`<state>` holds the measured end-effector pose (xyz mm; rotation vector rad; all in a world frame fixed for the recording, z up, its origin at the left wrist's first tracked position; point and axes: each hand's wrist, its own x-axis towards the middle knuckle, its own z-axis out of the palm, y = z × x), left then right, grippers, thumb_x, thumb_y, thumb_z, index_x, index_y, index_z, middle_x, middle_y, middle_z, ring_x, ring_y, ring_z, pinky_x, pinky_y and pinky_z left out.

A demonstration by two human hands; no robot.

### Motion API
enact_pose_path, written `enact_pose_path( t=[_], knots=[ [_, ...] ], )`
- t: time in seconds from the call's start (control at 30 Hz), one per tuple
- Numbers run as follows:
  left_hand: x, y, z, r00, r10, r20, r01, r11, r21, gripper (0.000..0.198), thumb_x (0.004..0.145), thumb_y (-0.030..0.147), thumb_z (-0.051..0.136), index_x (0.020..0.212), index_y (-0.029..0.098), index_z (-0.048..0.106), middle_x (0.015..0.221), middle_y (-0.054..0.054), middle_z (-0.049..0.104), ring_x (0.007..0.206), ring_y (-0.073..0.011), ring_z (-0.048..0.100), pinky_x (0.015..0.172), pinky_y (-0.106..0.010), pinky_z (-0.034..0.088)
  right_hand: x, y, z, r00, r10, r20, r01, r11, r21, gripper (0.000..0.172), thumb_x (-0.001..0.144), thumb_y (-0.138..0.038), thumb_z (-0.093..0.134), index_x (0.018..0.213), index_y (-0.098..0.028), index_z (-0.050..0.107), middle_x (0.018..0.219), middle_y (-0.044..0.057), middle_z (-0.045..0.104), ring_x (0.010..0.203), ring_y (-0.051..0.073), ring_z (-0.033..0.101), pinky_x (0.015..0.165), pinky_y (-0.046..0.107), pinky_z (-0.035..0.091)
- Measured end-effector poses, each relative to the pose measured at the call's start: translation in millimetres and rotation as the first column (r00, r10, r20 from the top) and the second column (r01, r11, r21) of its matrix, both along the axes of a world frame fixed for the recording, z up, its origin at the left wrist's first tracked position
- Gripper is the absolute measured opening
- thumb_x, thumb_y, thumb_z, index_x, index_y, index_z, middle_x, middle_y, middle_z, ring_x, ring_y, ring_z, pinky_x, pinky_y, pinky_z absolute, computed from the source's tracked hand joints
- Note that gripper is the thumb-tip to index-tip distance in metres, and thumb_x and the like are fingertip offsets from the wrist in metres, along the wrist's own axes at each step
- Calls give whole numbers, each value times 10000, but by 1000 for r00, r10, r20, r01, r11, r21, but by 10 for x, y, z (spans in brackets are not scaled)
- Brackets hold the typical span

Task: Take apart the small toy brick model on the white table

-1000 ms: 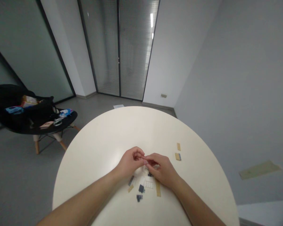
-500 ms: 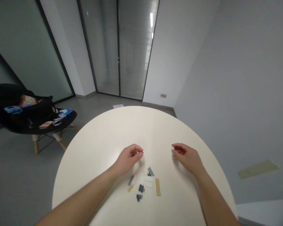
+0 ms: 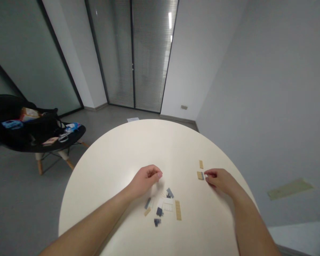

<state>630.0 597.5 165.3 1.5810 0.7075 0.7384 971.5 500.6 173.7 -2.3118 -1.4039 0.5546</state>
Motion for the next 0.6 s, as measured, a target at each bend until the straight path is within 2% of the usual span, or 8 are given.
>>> enact_pose_path(
  t=[0.23,0.4,0.6],
  knots=[
    [-11,11,-10,1000,-5,-9,5,1000,2,284,838,452,621,802,171,639,671,-2,591,642,-149,541,615,-270,411,23,-1,-8,998,-30,-56,34,996,81,298,680,-270,650,922,-147,773,576,36,678,523,168,591,539,267,419],
    [-16,7,11,999,-12,-38,12,1000,16,248,841,412,615,795,170,650,679,1,594,633,-143,518,608,-268,383,24,27,-12,998,-49,-35,52,994,94,325,708,-283,630,968,-134,756,540,24,652,495,164,571,538,272,413],
    [-18,2,6,997,-24,-80,26,1000,16,203,840,352,606,784,163,653,671,6,585,612,-131,494,586,-255,357,1,53,-6,995,-39,-87,45,997,70,362,726,-281,616,1035,-123,717,522,7,634,493,165,566,543,274,414]
  ],
)
